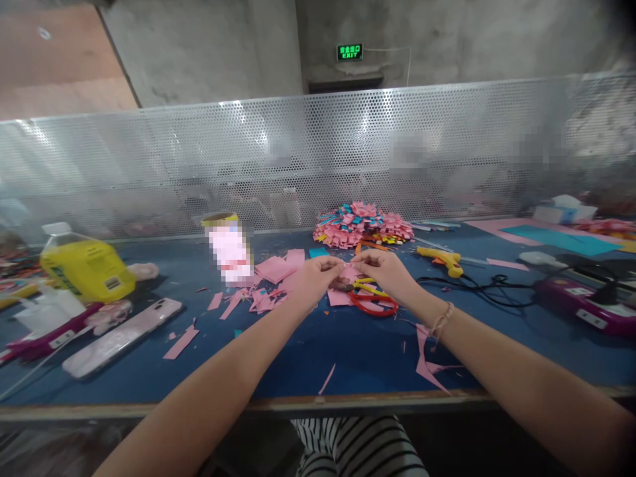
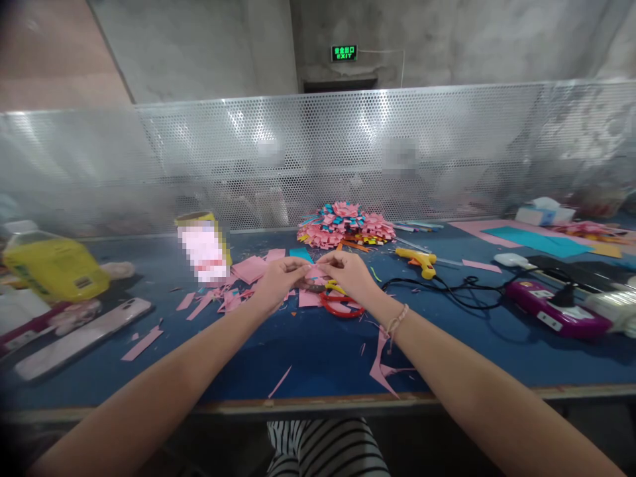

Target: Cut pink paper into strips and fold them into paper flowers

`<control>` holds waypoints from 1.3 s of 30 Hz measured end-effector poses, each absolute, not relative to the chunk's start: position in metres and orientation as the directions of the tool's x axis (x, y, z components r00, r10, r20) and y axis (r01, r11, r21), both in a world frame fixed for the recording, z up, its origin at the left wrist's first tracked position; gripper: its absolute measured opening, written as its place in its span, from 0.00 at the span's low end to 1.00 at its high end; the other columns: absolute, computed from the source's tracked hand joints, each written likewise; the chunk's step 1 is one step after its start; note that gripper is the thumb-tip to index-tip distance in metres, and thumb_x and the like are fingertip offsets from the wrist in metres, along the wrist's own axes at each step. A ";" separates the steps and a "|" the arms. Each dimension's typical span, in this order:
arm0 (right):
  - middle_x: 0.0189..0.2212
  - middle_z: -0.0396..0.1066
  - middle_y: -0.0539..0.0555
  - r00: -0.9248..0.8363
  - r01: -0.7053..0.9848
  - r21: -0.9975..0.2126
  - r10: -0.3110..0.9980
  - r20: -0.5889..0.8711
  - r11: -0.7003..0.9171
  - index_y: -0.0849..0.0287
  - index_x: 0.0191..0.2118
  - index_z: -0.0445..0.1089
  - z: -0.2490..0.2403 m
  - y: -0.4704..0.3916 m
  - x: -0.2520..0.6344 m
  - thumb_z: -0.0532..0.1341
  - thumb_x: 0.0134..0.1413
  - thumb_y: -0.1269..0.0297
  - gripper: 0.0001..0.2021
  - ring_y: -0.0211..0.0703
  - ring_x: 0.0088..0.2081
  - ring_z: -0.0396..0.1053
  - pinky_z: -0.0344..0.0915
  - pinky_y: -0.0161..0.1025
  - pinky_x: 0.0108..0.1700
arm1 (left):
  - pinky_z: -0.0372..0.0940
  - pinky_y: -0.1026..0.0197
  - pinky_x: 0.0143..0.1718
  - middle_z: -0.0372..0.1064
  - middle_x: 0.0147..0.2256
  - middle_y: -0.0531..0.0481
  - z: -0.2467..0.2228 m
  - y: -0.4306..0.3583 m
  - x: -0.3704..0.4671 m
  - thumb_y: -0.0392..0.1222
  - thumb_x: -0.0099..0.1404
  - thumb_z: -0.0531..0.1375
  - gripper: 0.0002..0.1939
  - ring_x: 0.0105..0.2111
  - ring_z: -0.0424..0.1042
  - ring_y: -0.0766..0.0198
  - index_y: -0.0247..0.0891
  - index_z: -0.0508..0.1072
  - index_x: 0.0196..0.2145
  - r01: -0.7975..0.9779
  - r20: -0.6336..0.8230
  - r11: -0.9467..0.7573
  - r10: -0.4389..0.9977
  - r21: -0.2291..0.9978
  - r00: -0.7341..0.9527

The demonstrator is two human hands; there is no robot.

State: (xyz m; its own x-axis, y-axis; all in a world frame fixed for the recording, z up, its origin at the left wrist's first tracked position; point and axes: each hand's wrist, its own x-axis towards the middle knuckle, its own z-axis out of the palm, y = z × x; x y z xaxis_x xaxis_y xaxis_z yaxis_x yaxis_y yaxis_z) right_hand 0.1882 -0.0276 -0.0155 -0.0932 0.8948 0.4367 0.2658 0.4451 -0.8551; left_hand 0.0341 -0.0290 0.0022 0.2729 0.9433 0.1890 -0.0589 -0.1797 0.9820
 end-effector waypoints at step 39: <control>0.22 0.68 0.49 -0.191 0.229 -0.878 0.903 0.384 0.421 0.61 0.27 0.69 -0.013 -0.030 0.188 0.59 0.40 0.62 0.08 0.34 0.23 0.65 0.64 0.33 0.28 | 0.58 0.67 0.23 0.67 0.21 0.51 0.002 -0.027 0.025 0.42 0.50 0.57 0.07 0.21 0.63 0.69 0.34 0.70 0.23 0.298 0.415 -0.522 0.838 0.800 0.355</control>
